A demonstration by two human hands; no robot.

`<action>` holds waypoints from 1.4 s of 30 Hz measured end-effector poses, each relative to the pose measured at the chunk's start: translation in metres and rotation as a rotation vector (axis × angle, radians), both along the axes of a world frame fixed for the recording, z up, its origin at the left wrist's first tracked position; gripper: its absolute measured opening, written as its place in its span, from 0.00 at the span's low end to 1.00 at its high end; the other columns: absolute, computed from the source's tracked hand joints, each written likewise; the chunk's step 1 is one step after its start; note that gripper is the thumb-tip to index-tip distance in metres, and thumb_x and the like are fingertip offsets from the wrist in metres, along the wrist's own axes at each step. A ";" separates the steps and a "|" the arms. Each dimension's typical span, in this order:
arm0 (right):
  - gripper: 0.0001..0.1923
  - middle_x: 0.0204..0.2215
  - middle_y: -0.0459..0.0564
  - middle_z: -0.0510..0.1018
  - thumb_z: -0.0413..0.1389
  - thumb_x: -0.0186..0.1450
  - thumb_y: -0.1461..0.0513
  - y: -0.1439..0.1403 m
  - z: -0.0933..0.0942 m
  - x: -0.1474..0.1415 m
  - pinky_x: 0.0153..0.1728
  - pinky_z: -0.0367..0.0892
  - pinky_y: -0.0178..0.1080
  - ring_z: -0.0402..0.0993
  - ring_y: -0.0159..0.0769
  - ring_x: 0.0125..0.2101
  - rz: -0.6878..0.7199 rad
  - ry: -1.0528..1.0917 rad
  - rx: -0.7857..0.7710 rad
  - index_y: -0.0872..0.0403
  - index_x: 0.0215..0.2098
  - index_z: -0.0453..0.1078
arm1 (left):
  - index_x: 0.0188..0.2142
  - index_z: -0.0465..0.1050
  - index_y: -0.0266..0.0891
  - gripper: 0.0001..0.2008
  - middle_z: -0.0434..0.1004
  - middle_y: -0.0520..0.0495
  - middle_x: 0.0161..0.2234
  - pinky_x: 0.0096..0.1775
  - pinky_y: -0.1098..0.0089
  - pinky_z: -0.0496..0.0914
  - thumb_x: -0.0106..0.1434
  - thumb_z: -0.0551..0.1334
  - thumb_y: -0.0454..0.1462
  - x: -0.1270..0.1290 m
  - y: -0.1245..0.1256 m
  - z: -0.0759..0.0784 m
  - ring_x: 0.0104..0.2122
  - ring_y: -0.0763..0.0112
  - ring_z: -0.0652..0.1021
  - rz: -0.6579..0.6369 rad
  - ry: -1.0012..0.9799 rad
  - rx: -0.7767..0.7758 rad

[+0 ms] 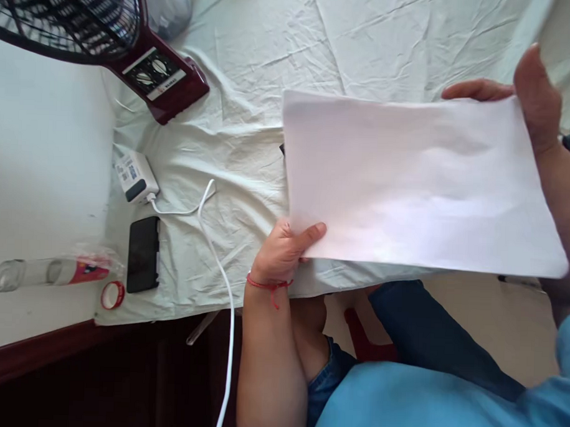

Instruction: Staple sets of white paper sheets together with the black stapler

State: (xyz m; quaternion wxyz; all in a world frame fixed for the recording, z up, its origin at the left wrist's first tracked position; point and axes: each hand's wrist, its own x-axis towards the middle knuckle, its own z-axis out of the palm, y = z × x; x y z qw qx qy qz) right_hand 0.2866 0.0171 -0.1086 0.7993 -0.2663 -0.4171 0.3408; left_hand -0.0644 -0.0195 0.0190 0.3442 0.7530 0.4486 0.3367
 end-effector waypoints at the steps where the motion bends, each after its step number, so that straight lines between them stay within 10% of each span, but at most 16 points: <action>1: 0.43 0.51 0.48 0.87 0.59 0.54 0.26 -0.002 -0.001 0.002 0.50 0.75 0.49 0.84 0.51 0.52 0.075 0.011 0.025 0.47 0.51 0.83 | 0.34 0.83 0.37 0.19 0.80 0.45 0.30 0.20 0.72 0.63 0.54 0.80 0.49 -0.003 -0.002 0.000 0.24 0.72 0.72 -0.032 0.032 -0.027; 6: 0.40 0.52 0.54 0.86 0.48 0.65 0.31 0.005 -0.007 0.004 0.52 0.73 0.58 0.84 0.52 0.53 0.414 -0.003 0.184 0.49 0.51 0.82 | 0.32 0.84 0.36 0.19 0.81 0.42 0.29 0.28 0.68 0.71 0.59 0.77 0.50 -0.005 -0.009 -0.001 0.29 0.63 0.79 -0.112 0.283 -0.151; 13: 0.41 0.41 0.54 0.88 0.77 0.19 0.41 0.017 -0.021 0.007 0.38 0.77 0.41 0.87 0.45 0.37 0.508 -0.144 -0.181 0.54 0.27 0.79 | 0.30 0.82 0.37 0.15 0.80 0.46 0.28 0.31 0.69 0.69 0.65 0.70 0.47 0.017 -0.014 -0.003 0.27 0.68 0.75 -0.236 0.558 -0.234; 17: 0.36 0.31 0.47 0.87 0.80 0.22 0.56 0.007 -0.020 0.004 0.27 0.77 0.37 0.83 0.40 0.25 0.773 -0.557 -0.352 0.55 0.30 0.80 | 0.26 0.78 0.38 0.16 0.74 0.49 0.24 0.27 0.70 0.63 0.66 0.67 0.45 0.025 -0.015 -0.005 0.25 0.70 0.70 -0.228 0.632 -0.146; 24: 0.18 0.26 0.54 0.84 0.78 0.52 0.52 0.004 -0.008 -0.020 0.25 0.80 0.36 0.83 0.42 0.25 0.618 -0.523 -0.223 0.55 0.33 0.84 | 0.33 0.82 0.38 0.13 0.80 0.48 0.27 0.27 0.71 0.67 0.63 0.71 0.47 0.027 -0.006 -0.009 0.24 0.71 0.73 -0.061 0.427 -0.002; 30: 0.25 0.31 0.58 0.85 0.78 0.52 0.46 0.012 -0.008 -0.027 0.36 0.85 0.48 0.86 0.53 0.34 0.479 -0.409 -0.305 0.55 0.37 0.85 | 0.46 0.74 0.39 0.17 0.72 0.59 0.20 0.22 0.75 0.61 0.58 0.71 0.36 0.023 0.018 -0.008 0.16 0.77 0.69 0.337 0.055 0.490; 42: 0.21 0.35 0.50 0.86 0.74 0.55 0.55 0.003 -0.001 -0.044 0.27 0.80 0.38 0.82 0.41 0.29 0.408 -0.265 -0.102 0.50 0.45 0.83 | 0.52 0.65 0.38 0.26 0.66 0.66 0.17 0.19 0.75 0.59 0.55 0.70 0.32 0.036 0.040 -0.002 0.13 0.76 0.67 0.407 -0.143 0.468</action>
